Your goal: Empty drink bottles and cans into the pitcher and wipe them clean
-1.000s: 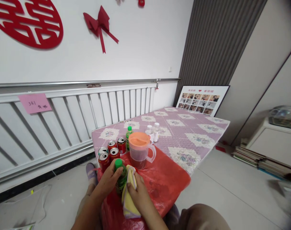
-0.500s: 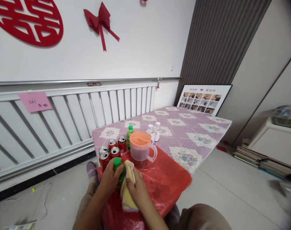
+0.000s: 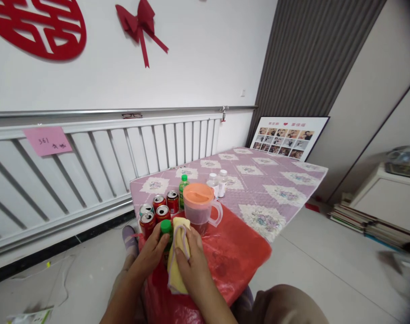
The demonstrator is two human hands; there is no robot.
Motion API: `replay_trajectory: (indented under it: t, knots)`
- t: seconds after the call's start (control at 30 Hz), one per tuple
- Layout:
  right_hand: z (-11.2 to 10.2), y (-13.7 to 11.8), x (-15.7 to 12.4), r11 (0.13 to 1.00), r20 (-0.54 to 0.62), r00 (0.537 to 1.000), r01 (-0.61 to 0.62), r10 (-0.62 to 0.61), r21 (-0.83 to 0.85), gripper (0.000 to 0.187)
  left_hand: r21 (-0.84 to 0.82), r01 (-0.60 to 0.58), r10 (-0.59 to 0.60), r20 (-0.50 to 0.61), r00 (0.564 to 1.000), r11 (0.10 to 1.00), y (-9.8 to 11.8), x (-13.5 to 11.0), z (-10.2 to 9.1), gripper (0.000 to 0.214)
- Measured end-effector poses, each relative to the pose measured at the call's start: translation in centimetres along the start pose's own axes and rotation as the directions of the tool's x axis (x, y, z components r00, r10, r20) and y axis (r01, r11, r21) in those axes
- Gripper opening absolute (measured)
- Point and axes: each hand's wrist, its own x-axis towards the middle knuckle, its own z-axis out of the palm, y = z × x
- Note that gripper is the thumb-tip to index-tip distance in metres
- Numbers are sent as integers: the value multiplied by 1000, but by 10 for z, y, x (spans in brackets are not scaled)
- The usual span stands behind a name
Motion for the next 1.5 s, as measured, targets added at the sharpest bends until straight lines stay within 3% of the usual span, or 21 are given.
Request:
replay_trajectory:
  t: [0.1, 0.17, 0.27, 0.43, 0.57, 0.67, 0.8, 0.93, 1.07, 1.17, 1.4, 1.5]
  knots:
    - [-3, -17, 2, 998, 12, 998, 67, -67, -13, 53, 27, -17, 18, -36, 999, 999, 5, 1, 4, 43]
    - [1, -13, 3, 998, -12, 999, 52, -52, -24, 54, 48, -14, 17, -60, 998, 999, 7, 0, 5, 40]
    - [10, 8, 4, 997, -34, 997, -71, 71, -15, 55, 79, 12, -4, -94, 996, 997, 6, -1, 7, 38]
    - [8, 34, -2, 966, 113, 960, -260, 256, 14, 59, 70, 19, -11, -112, 994, 997, 4, -2, 9, 42]
    - [-17, 32, -6, 956, 181, 944, -290, 278, 48, 61, 82, 25, -15, -118, 993, 996, 7, -2, 10, 40]
    - [-46, 30, -4, 970, 185, 953, -241, 241, -20, 61, 91, 37, -26, -125, 992, 995, 9, -2, 9, 40]
    - [-86, 35, 2, 955, 215, 962, -108, 171, -277, 57, 96, 36, -25, -117, 993, 995, 8, -2, 9, 40]
    - [-110, 48, 8, 788, 208, 945, -75, 251, -611, 54, 92, 36, -27, -100, 995, 995, 5, -1, 9, 40]
    - [-108, 66, 7, 578, 156, 932, -66, 326, -813, 55, 84, 35, -27, -92, 995, 996, 0, -1, 8, 41]
    - [-97, 81, 3, 499, 181, 910, -32, 374, -866, 63, 86, 60, -52, -97, 994, 994, -3, -1, 8, 43]
    - [-94, 88, -3, 546, 191, 920, -30, 343, -837, 61, 47, 64, -60, -89, 994, 997, -7, -2, 6, 43]
    - [-97, 87, -2, 581, 185, 926, -44, 329, -813, 60, 10, 71, -69, -103, 992, 997, -10, -4, 10, 57]
